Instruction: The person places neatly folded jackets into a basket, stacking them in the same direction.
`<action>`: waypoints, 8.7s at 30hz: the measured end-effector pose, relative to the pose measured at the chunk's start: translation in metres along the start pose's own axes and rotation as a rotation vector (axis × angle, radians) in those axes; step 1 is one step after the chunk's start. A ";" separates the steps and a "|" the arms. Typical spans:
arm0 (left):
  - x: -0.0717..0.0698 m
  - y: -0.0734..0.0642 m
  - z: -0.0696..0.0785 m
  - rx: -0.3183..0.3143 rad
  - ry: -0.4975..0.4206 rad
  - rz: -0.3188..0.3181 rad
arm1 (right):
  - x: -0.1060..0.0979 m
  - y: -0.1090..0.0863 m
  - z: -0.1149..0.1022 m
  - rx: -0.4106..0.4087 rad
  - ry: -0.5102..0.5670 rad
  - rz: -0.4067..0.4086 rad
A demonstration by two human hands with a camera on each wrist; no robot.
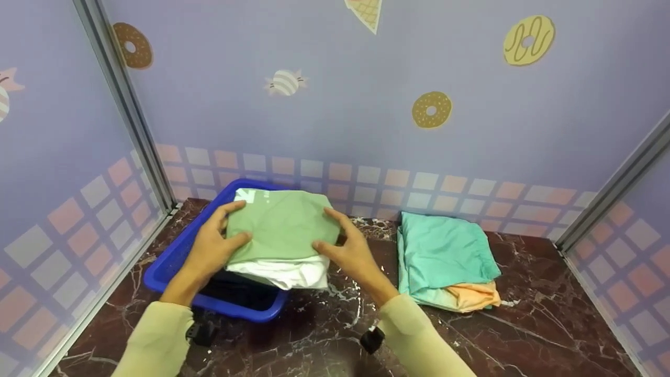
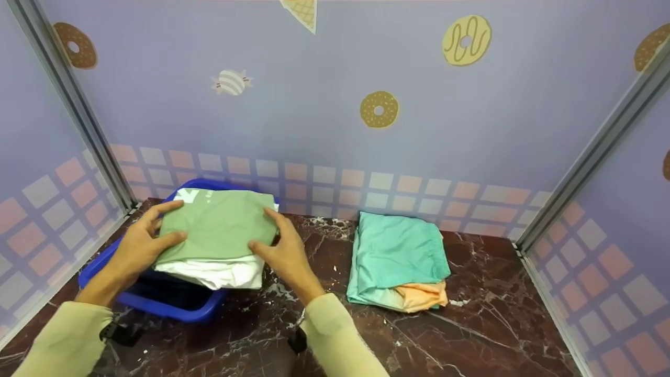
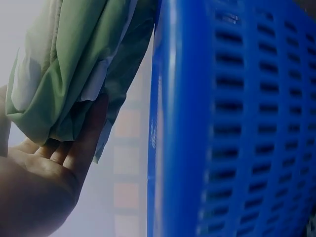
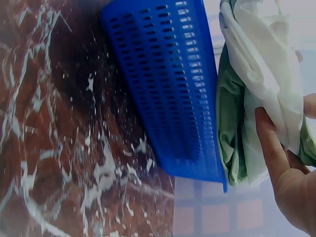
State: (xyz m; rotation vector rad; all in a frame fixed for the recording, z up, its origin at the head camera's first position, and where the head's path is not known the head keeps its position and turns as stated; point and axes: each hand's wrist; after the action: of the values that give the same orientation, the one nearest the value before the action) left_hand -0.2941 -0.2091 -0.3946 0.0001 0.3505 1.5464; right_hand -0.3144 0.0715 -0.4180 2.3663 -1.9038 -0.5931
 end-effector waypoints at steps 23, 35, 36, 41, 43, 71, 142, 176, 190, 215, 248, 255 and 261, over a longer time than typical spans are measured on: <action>-0.055 0.017 -0.043 -0.079 0.292 0.057 | 0.079 0.010 -0.009 0.047 -0.266 0.049; -0.061 0.016 -0.060 -0.142 0.377 0.043 | 0.077 0.011 -0.016 0.068 -0.375 -0.015; -0.061 0.016 -0.060 -0.140 0.382 0.045 | 0.077 0.011 -0.016 0.051 -0.389 -0.019; -0.063 0.013 -0.059 -0.138 0.485 0.052 | 0.077 0.008 -0.018 0.008 -0.432 -0.028; -0.062 0.011 -0.057 -0.124 0.551 0.051 | 0.076 0.006 -0.018 -0.001 -0.438 -0.013; 0.026 0.002 -0.001 0.203 0.525 0.091 | 0.023 -0.008 -0.002 -0.006 -0.192 0.089; 0.300 0.049 -0.056 -0.056 0.023 -0.207 | -0.271 -0.081 0.142 0.188 -0.462 0.311; 0.279 0.035 -0.066 -0.219 -0.202 -0.343 | -0.255 -0.101 0.150 0.225 -0.423 0.282; 0.276 0.039 -0.061 -0.250 -0.157 -0.398 | -0.263 -0.102 0.147 0.269 -0.462 0.173; 0.275 0.038 -0.069 -0.249 -0.117 -0.360 | -0.260 -0.105 0.152 0.291 -0.157 0.075; 0.247 0.038 -0.061 -0.167 -0.022 -0.330 | -0.245 -0.103 0.144 0.338 -0.104 0.167; 0.246 0.035 -0.066 -0.160 0.003 -0.302 | -0.251 -0.097 0.143 0.209 -0.199 0.231; 0.247 0.035 -0.067 -0.157 0.032 -0.297 | -0.247 -0.094 0.142 0.055 -0.218 0.320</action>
State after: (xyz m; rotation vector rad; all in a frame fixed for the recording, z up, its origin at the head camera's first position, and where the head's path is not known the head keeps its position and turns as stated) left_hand -0.3469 0.0187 -0.5051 -0.1915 0.2416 1.2763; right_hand -0.3141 0.3571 -0.5095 2.0295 -2.3530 -0.8042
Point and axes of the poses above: each hand's wrist, its own y-axis towards the middle knuckle, its own x-axis out of the palm, z = x × y
